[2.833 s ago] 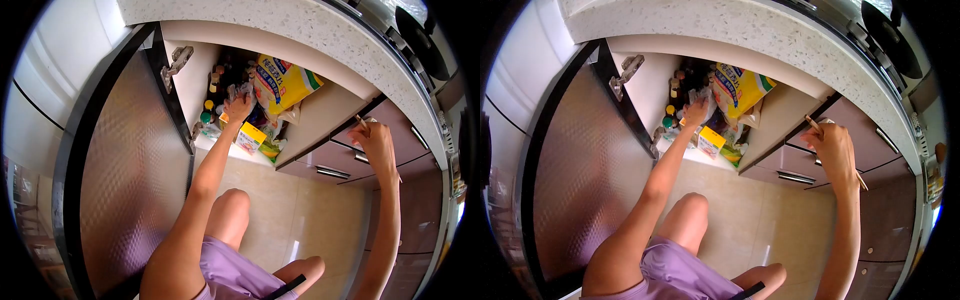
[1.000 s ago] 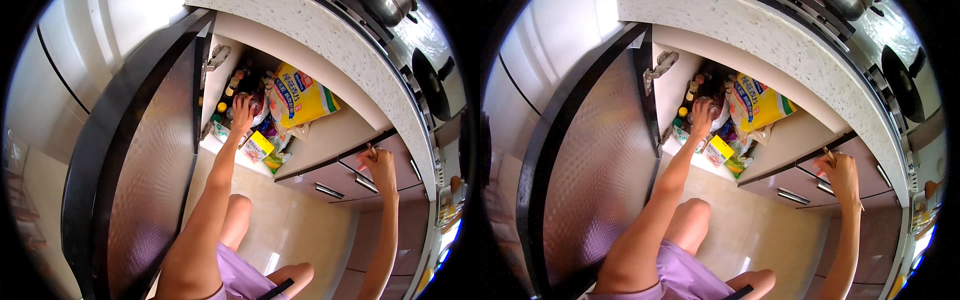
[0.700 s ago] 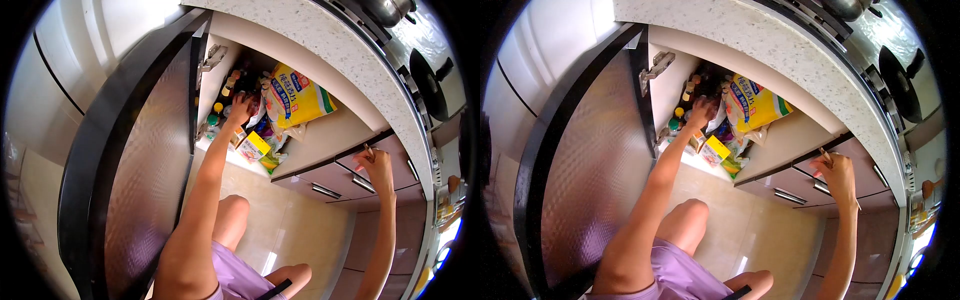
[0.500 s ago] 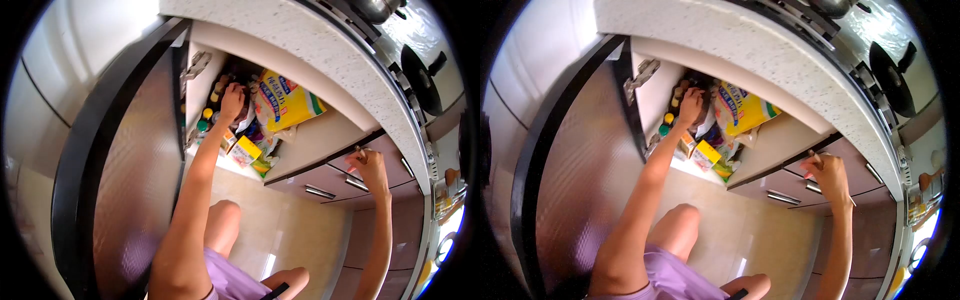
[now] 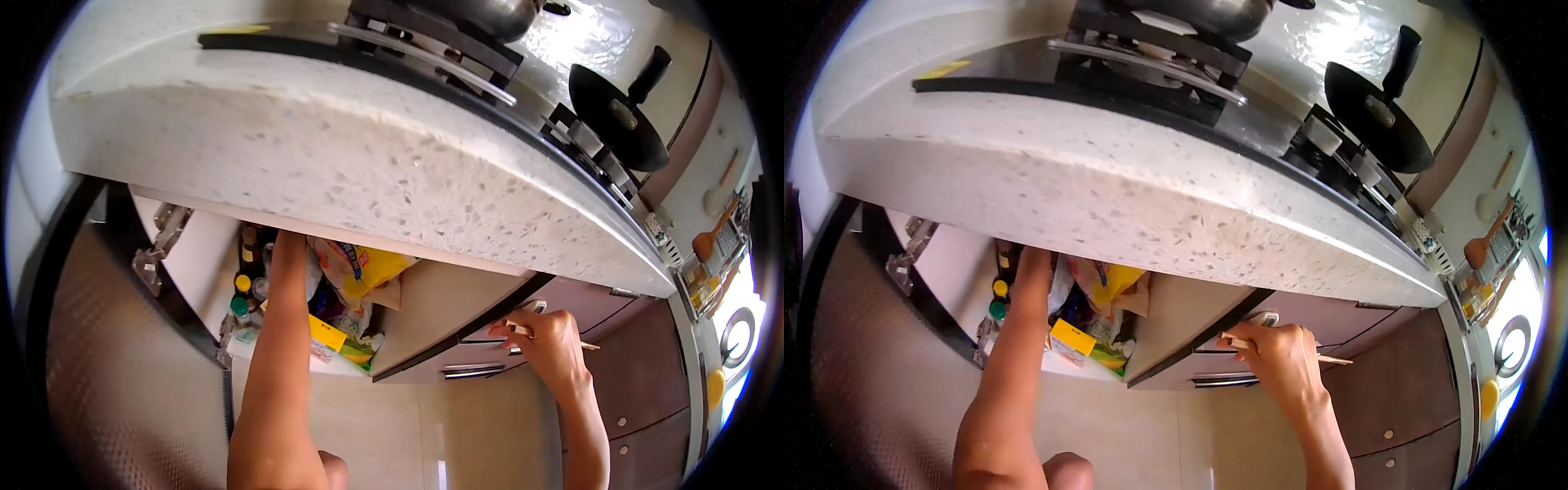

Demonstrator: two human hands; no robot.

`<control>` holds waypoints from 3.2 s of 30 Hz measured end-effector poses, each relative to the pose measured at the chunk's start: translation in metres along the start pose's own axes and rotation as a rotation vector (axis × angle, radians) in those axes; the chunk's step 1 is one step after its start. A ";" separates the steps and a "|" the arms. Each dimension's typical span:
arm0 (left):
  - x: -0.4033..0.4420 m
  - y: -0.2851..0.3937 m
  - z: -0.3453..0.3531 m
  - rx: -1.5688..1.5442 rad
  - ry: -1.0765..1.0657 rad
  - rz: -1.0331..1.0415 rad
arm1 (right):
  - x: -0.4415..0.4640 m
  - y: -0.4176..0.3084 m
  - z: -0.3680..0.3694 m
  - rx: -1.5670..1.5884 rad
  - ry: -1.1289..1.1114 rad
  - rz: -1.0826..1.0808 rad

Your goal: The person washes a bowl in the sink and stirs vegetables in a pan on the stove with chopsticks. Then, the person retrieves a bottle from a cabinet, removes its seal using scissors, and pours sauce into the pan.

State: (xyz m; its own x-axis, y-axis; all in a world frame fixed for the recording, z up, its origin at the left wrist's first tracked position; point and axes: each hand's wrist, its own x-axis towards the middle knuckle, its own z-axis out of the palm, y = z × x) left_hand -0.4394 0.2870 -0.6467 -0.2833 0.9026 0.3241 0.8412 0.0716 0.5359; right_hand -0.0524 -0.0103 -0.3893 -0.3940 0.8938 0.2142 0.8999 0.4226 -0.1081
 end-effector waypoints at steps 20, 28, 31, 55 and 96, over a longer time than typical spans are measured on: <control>-0.003 -0.024 0.001 -0.010 0.165 -0.050 | 0.002 -0.011 -0.004 0.031 0.027 0.025; -0.013 -0.027 -0.040 -0.047 0.474 -0.047 | 0.004 0.003 0.004 -0.007 0.063 -0.092; -0.019 -0.027 -0.059 -0.067 0.668 -0.009 | 0.006 0.011 0.008 0.046 0.076 -0.138; -0.500 0.268 -0.266 -0.597 0.043 0.113 | -0.200 -0.043 0.063 0.481 0.110 -0.358; -0.356 0.332 -0.217 0.051 -0.170 0.526 | -0.309 0.082 -0.214 0.680 0.259 0.670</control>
State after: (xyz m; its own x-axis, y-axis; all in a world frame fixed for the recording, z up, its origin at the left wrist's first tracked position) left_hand -0.1592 -0.1024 -0.4155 0.2554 0.8778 0.4052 0.8716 -0.3904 0.2964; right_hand 0.1833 -0.2842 -0.2569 0.2836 0.9535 0.1022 0.5905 -0.0896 -0.8021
